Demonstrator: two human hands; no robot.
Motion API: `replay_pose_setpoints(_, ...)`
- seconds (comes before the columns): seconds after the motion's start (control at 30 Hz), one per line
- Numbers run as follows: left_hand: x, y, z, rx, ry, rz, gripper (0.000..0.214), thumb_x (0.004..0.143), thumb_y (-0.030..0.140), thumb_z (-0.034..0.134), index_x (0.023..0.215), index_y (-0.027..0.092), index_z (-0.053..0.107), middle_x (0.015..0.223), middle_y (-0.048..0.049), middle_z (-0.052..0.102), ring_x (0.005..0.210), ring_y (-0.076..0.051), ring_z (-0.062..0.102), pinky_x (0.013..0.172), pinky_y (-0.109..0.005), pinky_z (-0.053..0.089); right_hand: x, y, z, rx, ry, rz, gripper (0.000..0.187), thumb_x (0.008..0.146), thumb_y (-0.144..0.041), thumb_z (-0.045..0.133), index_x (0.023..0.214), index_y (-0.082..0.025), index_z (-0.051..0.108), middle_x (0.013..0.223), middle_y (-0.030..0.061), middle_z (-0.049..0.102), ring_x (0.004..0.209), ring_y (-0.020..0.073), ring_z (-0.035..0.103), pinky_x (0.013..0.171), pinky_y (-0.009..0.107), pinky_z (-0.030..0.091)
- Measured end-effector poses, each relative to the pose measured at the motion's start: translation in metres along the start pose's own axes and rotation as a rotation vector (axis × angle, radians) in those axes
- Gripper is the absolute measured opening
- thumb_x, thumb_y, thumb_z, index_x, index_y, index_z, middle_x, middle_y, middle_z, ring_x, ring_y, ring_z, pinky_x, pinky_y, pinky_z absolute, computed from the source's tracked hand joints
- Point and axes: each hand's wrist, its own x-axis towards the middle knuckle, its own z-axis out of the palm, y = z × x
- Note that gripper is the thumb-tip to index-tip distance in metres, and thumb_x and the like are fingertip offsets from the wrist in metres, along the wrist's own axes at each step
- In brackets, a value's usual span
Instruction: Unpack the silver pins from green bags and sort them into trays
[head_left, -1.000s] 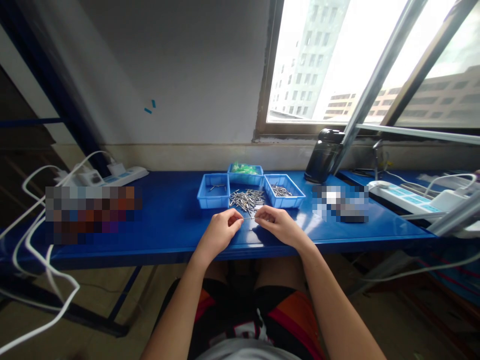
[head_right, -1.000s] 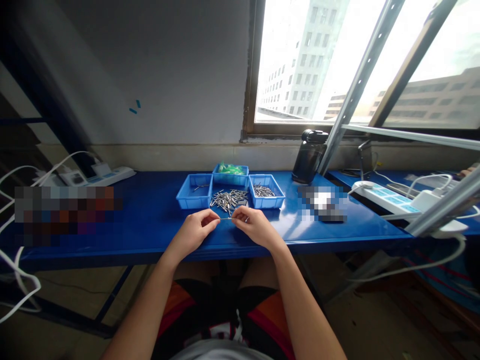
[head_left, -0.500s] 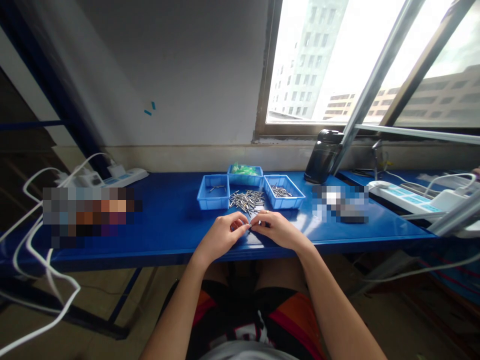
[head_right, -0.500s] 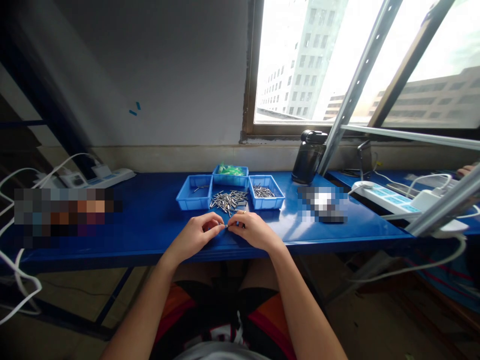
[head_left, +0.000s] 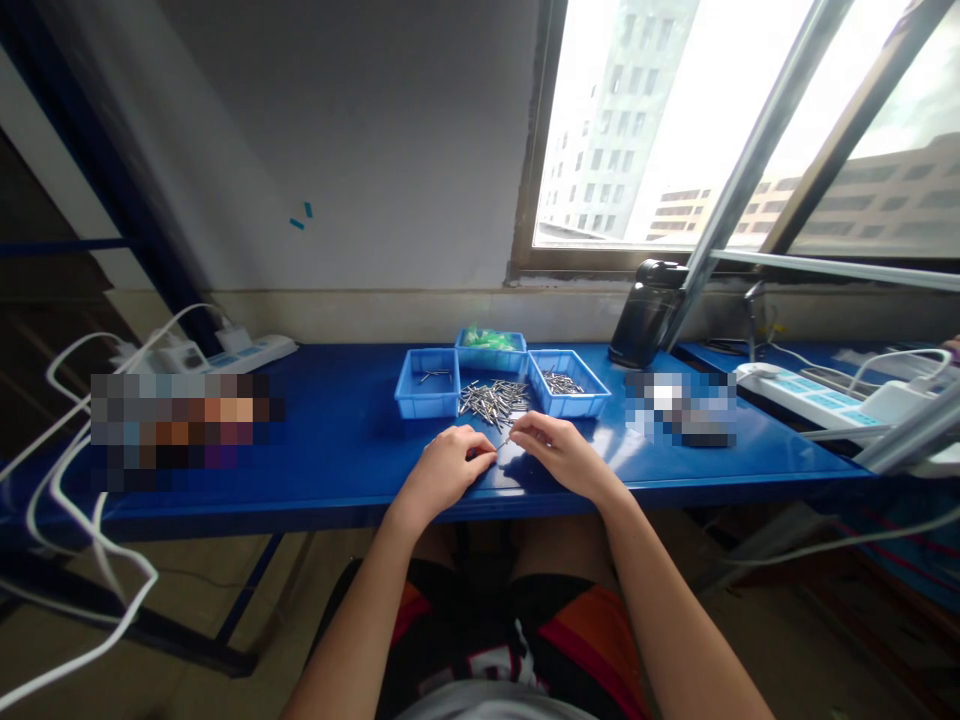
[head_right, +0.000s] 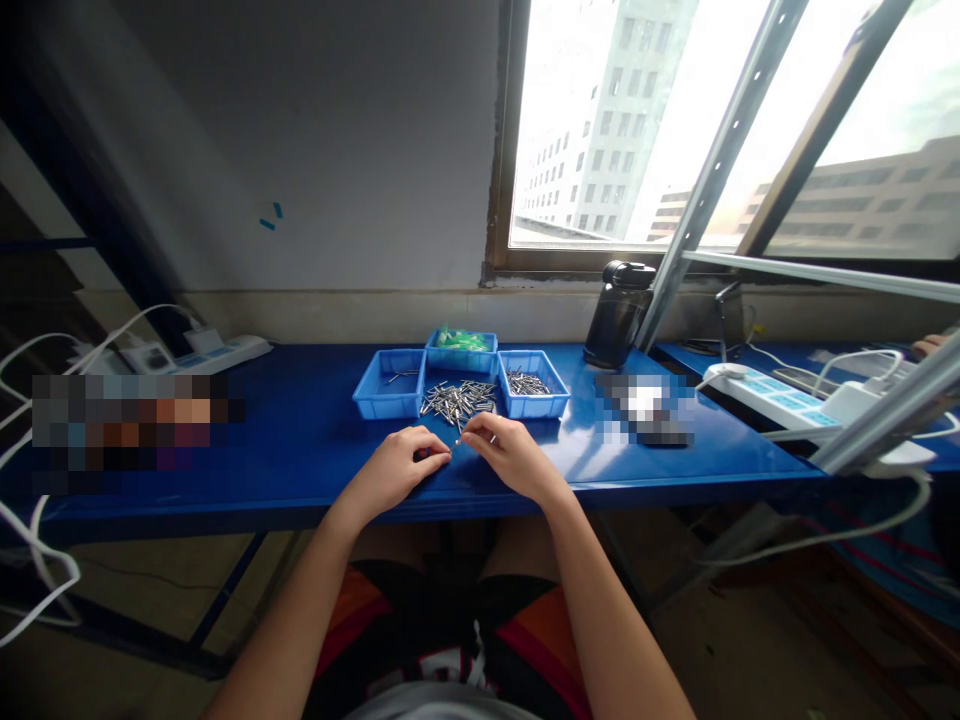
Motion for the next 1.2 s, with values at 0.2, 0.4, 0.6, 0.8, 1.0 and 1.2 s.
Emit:
replay_pose_setpoints(0.2, -0.003, 0.003, -0.002, -0.056, 0.054, -0.014, 0.02, 0.082, 0.03, 0.046, 0.078, 0.02, 0.063, 0.081, -0.0029, 0.065, 0.077, -0.018, 0.058, 0.069, -0.027, 0.043, 0.001, 0.003, 0.001, -0.015, 0.025, 0.015, 0.02, 0.086, -0.036, 0.051, 0.083, -0.018, 0.06, 0.076, 0.0012, 0.061, 0.068, 0.0136, 0.053, 0.061, 0.024, 0.042)
replay_pose_setpoints(0.4, -0.006, 0.007, -0.005, -0.193, 0.081, -0.025, 0.026, 0.084, 0.034, 0.042, 0.085, 0.019, 0.063, 0.082, -0.0029, 0.066, 0.077, -0.018, 0.059, 0.071, -0.027, 0.044, 0.002, 0.006, 0.002, -0.1, -0.13, -0.035, 0.018, 0.086, -0.034, 0.054, 0.085, -0.02, 0.065, 0.078, 0.0008, 0.063, 0.07, 0.0138, 0.055, 0.064, 0.024, 0.041)
replay_pose_setpoints(0.6, -0.005, 0.004, -0.001, -0.173, 0.033, 0.027, 0.022, 0.081, 0.031, 0.051, 0.09, 0.021, 0.068, 0.088, -0.0034, 0.067, 0.077, -0.017, 0.059, 0.071, -0.026, 0.045, 0.002, 0.008, 0.004, -0.168, -0.171, -0.091, 0.021, 0.088, -0.035, 0.052, 0.086, -0.021, 0.067, 0.081, 0.0027, 0.062, 0.071, 0.0142, 0.055, 0.063, 0.024, 0.041)
replay_pose_setpoints(0.8, -0.006, 0.004, -0.003, -0.183, 0.064, 0.0, 0.014, 0.079, 0.028, 0.051, 0.082, 0.02, 0.062, 0.088, -0.0015, 0.066, 0.078, -0.016, 0.06, 0.069, -0.024, 0.045, 0.003, 0.006, 0.003, -0.132, -0.18, -0.064, 0.022, 0.086, -0.037, 0.053, 0.088, -0.02, 0.067, 0.08, 0.0021, 0.061, 0.069, 0.0138, 0.055, 0.063, 0.024, 0.041)
replay_pose_setpoints(1.0, -0.006, 0.003, -0.002, -0.195, 0.088, -0.031, 0.016, 0.08, 0.032, 0.051, 0.075, 0.019, 0.058, 0.074, 0.0007, 0.064, 0.069, -0.014, 0.058, 0.064, -0.023, 0.043, 0.001, -0.002, -0.002, 0.015, -0.113, 0.038, 0.028, 0.085, -0.041, 0.052, 0.097, -0.018, 0.062, 0.074, -0.0002, 0.059, 0.061, 0.0113, 0.051, 0.055, 0.022, 0.039)
replay_pose_setpoints(1.2, -0.004, 0.002, -0.001, -0.197, 0.054, -0.03, 0.022, 0.081, 0.037, 0.052, 0.078, 0.018, 0.064, 0.075, -0.0007, 0.067, 0.068, -0.015, 0.059, 0.064, -0.023, 0.043, 0.0, 0.001, 0.0, -0.006, -0.117, 0.015, 0.023, 0.085, -0.038, 0.052, 0.085, -0.018, 0.063, 0.075, 0.0002, 0.061, 0.067, 0.0127, 0.053, 0.06, 0.023, 0.04)
